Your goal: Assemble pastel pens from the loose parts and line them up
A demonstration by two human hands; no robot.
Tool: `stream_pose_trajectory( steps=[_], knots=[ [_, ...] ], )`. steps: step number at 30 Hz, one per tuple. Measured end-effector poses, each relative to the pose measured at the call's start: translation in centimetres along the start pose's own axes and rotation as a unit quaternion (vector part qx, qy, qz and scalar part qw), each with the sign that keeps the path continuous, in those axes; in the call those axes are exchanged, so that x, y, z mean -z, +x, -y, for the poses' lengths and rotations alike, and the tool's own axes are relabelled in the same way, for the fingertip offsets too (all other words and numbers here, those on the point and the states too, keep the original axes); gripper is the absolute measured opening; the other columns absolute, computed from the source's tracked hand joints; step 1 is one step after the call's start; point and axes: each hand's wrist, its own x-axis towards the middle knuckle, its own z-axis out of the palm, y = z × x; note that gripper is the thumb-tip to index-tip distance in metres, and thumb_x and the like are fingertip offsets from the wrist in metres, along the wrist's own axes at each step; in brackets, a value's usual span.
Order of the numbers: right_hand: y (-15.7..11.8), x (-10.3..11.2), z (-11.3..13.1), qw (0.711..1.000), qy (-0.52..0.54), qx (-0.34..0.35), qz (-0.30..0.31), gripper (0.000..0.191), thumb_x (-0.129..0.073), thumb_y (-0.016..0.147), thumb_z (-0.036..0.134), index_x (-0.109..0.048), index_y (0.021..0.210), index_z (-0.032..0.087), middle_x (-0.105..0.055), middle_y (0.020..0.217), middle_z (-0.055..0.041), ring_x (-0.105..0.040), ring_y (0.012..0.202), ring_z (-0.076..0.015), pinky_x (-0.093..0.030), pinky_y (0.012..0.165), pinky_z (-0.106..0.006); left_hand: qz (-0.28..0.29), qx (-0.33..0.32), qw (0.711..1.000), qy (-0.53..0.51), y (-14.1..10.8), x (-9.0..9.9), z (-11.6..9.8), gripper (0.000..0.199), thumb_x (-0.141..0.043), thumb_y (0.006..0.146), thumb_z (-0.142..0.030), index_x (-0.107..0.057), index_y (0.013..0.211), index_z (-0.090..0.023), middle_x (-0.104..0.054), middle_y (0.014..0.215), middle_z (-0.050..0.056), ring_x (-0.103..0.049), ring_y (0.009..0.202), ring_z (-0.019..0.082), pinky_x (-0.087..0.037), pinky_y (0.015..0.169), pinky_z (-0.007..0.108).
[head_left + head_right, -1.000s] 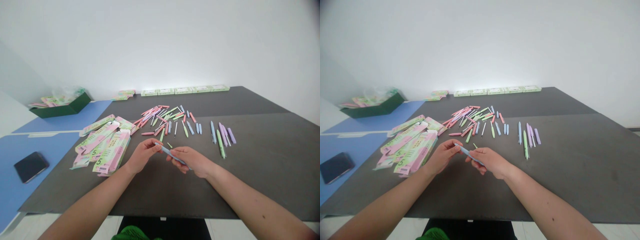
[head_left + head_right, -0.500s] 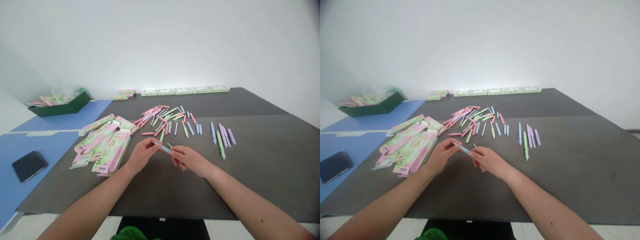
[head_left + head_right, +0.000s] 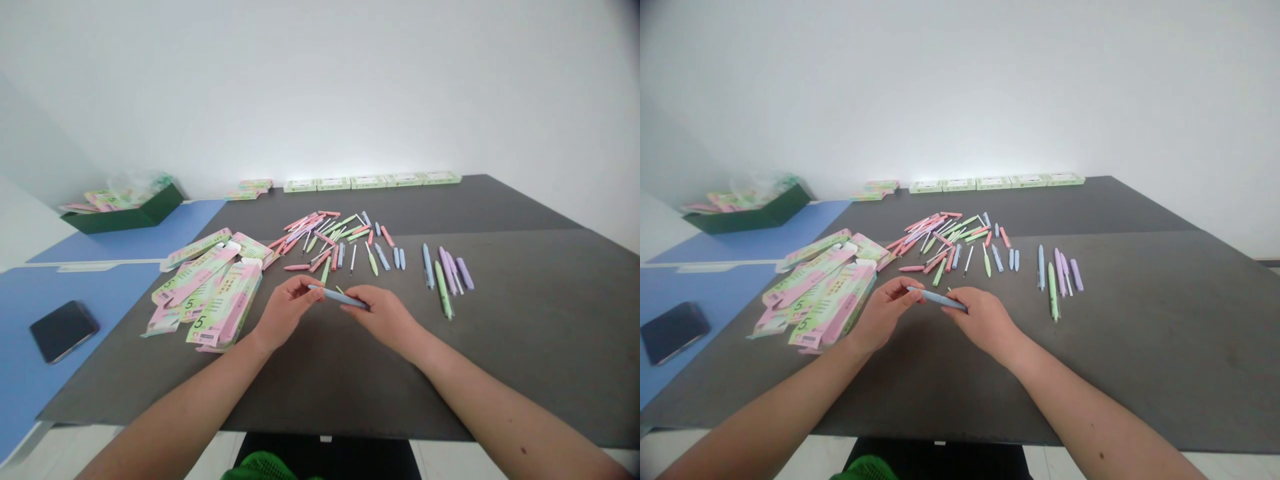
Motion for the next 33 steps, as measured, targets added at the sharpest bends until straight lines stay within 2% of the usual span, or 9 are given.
stream_pose_trajectory(
  steps=[4,9,11,15,21,23,27,29,33],
  knots=[
    [-0.18,-0.26,-0.03,0.952,0.181,-0.096,0.230,0.045,-0.025,0.091,0.048,-0.057,0.093,0.017,-0.049,0.051,0.0038,-0.033,0.036,-0.0081,-0.029,0.040,-0.021,0.026,-0.001,0.999,-0.043,0.00,0.01,0.03,0.015,-0.069,0.071,-0.029,-0.065,0.079,-0.016,-0.062,0.070,-0.001,-0.055,0.068,0.012,-0.042,0.068,0.024],
    [0.08,-0.47,-0.23,1.000,0.009,-0.011,-0.018,0.023,-0.063,0.072,0.033,-0.058,0.089,0.019,-0.058,0.077,-0.0008,-0.049,0.064,-0.0110,-0.034,0.053,-0.020,0.006,0.003,1.000,0.004,-0.04,0.05,0.07,0.016,-0.068,0.073,-0.029,-0.065,0.081,-0.016,-0.063,0.069,0.000,-0.055,0.069,0.012,-0.041,0.067,0.024],
    [0.02,-0.28,-0.20,1.000,0.020,-0.010,0.015,0.017,-0.058,0.077,0.035,-0.058,0.080,0.019,-0.055,0.066,0.0008,-0.047,0.059,-0.0105,-0.032,0.052,-0.020,0.017,0.001,1.000,-0.008,-0.15,0.00,0.06,0.016,-0.068,0.072,-0.028,-0.065,0.082,-0.016,-0.062,0.069,-0.001,-0.055,0.068,0.011,-0.040,0.067,0.023],
    [-0.20,-0.12,0.03,0.940,0.223,-0.106,0.235,0.037,-0.032,0.089,0.046,-0.056,0.084,0.018,-0.046,0.049,0.0049,-0.031,0.036,-0.0078,-0.026,0.039,-0.021,0.043,0.004,0.998,-0.051,-0.25,0.00,0.02,0.015,-0.069,0.071,-0.027,-0.065,0.081,-0.016,-0.062,0.069,-0.002,-0.054,0.066,0.010,-0.040,0.065,0.022],
    [0.13,-0.30,0.06,0.994,0.097,-0.039,0.028,0.018,-0.062,0.073,0.033,-0.055,0.069,0.017,-0.049,0.060,0.0030,-0.042,0.053,-0.0079,-0.029,0.047,-0.019,0.015,0.006,0.999,-0.030,0.01,0.02,0.10,0.014,-0.069,0.072,-0.027,-0.065,0.079,-0.016,-0.063,0.068,-0.001,-0.055,0.068,0.012,-0.041,0.068,0.024],
    [-0.02,-0.26,-0.03,0.970,0.196,-0.084,0.116,0.025,-0.054,0.080,0.038,-0.052,0.068,0.017,-0.040,0.049,0.0058,-0.034,0.043,-0.0068,-0.027,0.043,-0.019,0.033,0.006,0.998,-0.053,-0.03,0.02,0.07,0.014,-0.070,0.071,-0.026,-0.065,0.080,-0.016,-0.063,0.068,-0.001,-0.055,0.067,0.011,-0.041,0.067,0.023],
    [-0.39,-0.25,0.02,0.856,0.393,-0.164,0.295,0.036,-0.036,0.088,0.049,-0.051,0.077,0.018,-0.032,0.040,0.0098,-0.019,0.031,-0.0057,-0.025,0.035,-0.020,0.065,0.003,0.994,-0.086,-0.14,0.08,-0.08,0.013,-0.070,0.070,-0.025,-0.066,0.077,-0.016,-0.062,0.068,-0.001,-0.054,0.064,0.010,-0.040,0.064,0.022],
    [-0.34,-0.31,0.10,0.890,0.351,-0.148,0.250,0.035,-0.039,0.086,0.050,-0.052,0.081,0.017,-0.046,0.048,0.0060,-0.028,0.033,-0.0059,-0.029,0.038,-0.021,0.052,0.006,0.995,-0.083,-0.05,0.13,-0.08,0.013,-0.071,0.070,-0.025,-0.066,0.077,-0.015,-0.062,0.067,-0.001,-0.054,0.064,0.010,-0.040,0.065,0.023],
    [-0.03,-0.50,0.02,0.987,0.149,-0.054,0.028,0.021,-0.066,0.072,0.035,-0.056,0.076,0.017,-0.055,0.067,0.0021,-0.046,0.053,-0.0074,-0.033,0.048,-0.019,0.017,0.013,0.999,-0.039,0.16,0.07,0.05,0.014,-0.070,0.071,-0.026,-0.066,0.078,-0.015,-0.063,0.067,-0.001,-0.055,0.066,0.011,-0.040,0.067,0.023]
  ],
)
